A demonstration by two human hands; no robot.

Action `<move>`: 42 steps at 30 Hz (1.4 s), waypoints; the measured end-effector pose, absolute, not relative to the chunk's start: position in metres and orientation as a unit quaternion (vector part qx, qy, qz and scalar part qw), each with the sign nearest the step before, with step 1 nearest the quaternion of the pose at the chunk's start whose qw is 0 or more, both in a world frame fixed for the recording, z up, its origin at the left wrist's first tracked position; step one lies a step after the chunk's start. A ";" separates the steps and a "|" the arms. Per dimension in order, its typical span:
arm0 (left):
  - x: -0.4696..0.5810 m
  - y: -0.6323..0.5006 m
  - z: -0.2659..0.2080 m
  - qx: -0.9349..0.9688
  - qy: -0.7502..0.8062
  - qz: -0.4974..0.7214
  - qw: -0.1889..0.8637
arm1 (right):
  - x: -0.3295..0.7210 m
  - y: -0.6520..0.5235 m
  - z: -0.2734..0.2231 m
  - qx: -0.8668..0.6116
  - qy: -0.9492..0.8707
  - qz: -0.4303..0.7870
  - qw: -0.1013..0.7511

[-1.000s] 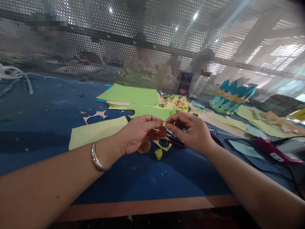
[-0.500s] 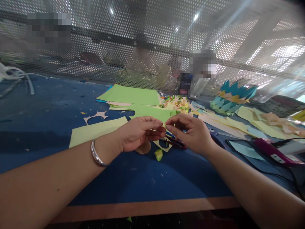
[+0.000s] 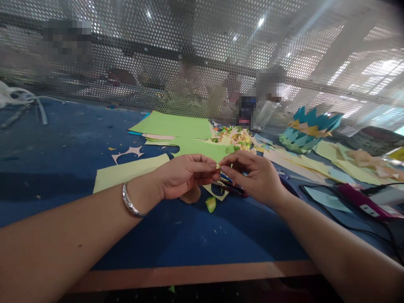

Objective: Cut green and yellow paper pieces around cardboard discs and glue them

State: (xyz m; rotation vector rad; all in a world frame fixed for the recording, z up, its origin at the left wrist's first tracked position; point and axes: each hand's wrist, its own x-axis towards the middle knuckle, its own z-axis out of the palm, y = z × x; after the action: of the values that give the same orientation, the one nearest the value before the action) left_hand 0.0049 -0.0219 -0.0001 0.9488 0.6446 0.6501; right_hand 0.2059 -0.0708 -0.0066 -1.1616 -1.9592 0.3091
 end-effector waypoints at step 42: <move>0.001 -0.015 0.003 0.509 0.300 0.303 0.747 | 0.204 -0.072 -0.006 -0.436 -0.780 0.159 0.421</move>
State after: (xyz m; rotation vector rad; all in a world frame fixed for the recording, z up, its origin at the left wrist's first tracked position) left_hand 0.0005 -0.0152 0.0030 1.1143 0.6553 0.6634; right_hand 0.2044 -0.0717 -0.0062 -1.0914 -1.9531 0.3979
